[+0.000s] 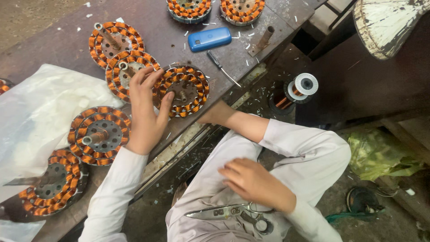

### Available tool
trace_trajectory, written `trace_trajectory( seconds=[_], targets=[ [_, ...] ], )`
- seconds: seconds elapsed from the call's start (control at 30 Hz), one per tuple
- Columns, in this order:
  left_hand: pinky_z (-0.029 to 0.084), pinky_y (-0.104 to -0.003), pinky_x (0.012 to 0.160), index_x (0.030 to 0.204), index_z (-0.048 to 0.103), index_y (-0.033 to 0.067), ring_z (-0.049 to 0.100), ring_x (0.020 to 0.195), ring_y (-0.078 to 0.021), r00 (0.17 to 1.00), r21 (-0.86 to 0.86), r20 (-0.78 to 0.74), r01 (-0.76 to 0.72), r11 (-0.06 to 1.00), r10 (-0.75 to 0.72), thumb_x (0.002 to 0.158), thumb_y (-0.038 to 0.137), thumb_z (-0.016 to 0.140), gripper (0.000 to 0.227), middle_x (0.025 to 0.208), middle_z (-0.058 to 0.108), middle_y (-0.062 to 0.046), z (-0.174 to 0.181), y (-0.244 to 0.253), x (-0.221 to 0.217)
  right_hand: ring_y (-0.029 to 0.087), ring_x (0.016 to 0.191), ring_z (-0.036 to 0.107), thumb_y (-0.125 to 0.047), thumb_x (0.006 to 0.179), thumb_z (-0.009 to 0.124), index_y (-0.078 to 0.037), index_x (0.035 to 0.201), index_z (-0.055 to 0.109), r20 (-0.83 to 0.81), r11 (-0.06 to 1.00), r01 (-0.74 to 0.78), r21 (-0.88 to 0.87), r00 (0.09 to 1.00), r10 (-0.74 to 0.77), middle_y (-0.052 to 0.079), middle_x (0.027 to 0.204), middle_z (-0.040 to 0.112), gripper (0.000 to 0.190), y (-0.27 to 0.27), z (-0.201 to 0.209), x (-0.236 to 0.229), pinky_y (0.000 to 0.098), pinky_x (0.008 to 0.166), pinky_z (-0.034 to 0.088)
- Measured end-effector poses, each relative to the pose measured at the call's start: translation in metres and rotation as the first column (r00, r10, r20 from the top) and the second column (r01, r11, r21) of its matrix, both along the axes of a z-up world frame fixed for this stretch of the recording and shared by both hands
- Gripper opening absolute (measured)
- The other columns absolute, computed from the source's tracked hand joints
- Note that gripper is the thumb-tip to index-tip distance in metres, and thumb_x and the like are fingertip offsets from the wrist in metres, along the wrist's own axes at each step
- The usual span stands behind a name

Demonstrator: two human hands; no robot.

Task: The person assembles motor stator components by cutting small white plastic spacers with scissors, inserting them into slots on the copper-wound stator, and using a screwdriver to adjust the copper windings. The person handles multiple stators and tools on a cluttered workbench.

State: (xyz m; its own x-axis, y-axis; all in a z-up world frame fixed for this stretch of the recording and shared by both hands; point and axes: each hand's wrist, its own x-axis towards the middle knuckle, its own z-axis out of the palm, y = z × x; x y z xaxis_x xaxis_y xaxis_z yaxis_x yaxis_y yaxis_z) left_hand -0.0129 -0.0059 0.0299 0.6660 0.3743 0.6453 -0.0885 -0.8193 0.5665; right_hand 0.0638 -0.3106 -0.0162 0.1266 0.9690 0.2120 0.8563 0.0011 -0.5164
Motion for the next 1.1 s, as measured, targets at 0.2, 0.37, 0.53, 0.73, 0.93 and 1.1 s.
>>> trace_trajectory(
  seconds=[0.2, 0.37, 0.53, 0.73, 0.93, 1.1],
  targets=[
    [0.041, -0.048, 0.113, 0.138, 0.055, 0.0002, 0.051, 0.134, -0.0418, 0.983, 0.065, -0.137, -0.113, 0.991, 0.121, 0.096, 0.003, 0.069, 0.044, 0.142, 0.052, -0.023, 0.005, -0.014, -0.051, 0.028, 0.102, 0.066, -0.010, 0.076, 0.084, -0.008, 0.107, 0.071, 0.062, 0.907, 0.364, 0.210, 0.921, -0.384, 0.011, 0.105, 0.068, 0.034, -0.101, -0.112, -0.084, 0.0365, 0.088, 0.054],
    [0.048, -0.046, 0.105, 0.128, 0.060, 0.0008, 0.057, 0.124, -0.0391, 0.956, 0.080, -0.259, -0.123, 0.989, 0.139, 0.092, -0.001, 0.068, 0.037, 0.132, 0.059, -0.019, -0.007, -0.032, -0.074, 0.039, 0.108, 0.064, 0.000, 0.068, 0.074, 0.001, 0.119, 0.065, -0.034, 0.906, 0.422, -0.030, 0.906, -0.423, 0.022, 0.115, 0.066, 0.052, -0.129, -0.124, -0.091, 0.0440, 0.091, 0.053],
    [0.046, -0.047, 0.103, 0.133, 0.058, -0.0023, 0.055, 0.124, -0.0397, 0.947, 0.126, -0.294, -0.096, 0.987, 0.129, 0.089, 0.011, 0.076, 0.049, 0.133, 0.057, -0.020, -0.024, -0.042, -0.075, 0.041, 0.103, 0.064, -0.001, 0.064, 0.070, 0.005, 0.117, 0.062, 0.051, 0.950, 0.258, -0.178, 0.966, -0.253, 0.023, 0.112, 0.067, 0.054, -0.120, -0.098, -0.080, 0.0464, 0.088, 0.053],
    [0.043, -0.046, 0.101, 0.137, 0.057, -0.0034, 0.054, 0.120, -0.0354, 0.936, 0.309, -0.249, -0.166, 0.936, 0.248, 0.084, 0.018, 0.076, 0.060, 0.136, 0.058, -0.017, -0.040, -0.044, -0.064, 0.037, 0.081, 0.066, -0.002, 0.060, 0.079, -0.003, 0.089, 0.069, -0.226, 0.912, 0.146, -0.385, 0.943, -0.246, 0.015, 0.080, 0.068, 0.030, -0.082, -0.078, -0.047, 0.0460, 0.068, 0.051],
    [0.047, -0.043, 0.093, 0.128, 0.065, 0.0065, 0.060, 0.111, -0.0278, 0.960, 0.367, -0.138, -0.181, 0.913, 0.245, 0.087, 0.019, 0.074, 0.044, 0.117, 0.067, -0.007, -0.048, -0.042, -0.064, 0.028, 0.064, 0.063, 0.003, 0.063, 0.078, -0.002, 0.086, 0.066, -0.350, 0.976, 0.219, -0.012, 0.913, -0.209, 0.011, 0.073, 0.064, 0.027, -0.032, -0.061, -0.037, 0.0365, 0.055, 0.048],
    [0.050, -0.041, 0.084, 0.122, 0.072, 0.0098, 0.067, 0.097, -0.0268, 0.979, 0.300, -0.065, -0.166, 0.940, 0.194, 0.086, 0.007, 0.073, 0.036, 0.099, 0.070, -0.006, -0.062, -0.046, -0.073, 0.010, 0.062, 0.051, -0.010, 0.083, 0.091, -0.004, 0.081, 0.053, -0.664, 0.886, 0.430, 0.175, 0.716, -0.216, 0.002, 0.074, 0.057, 0.038, 0.038, -0.085, -0.087, 0.0257, 0.054, 0.043]
  ],
)
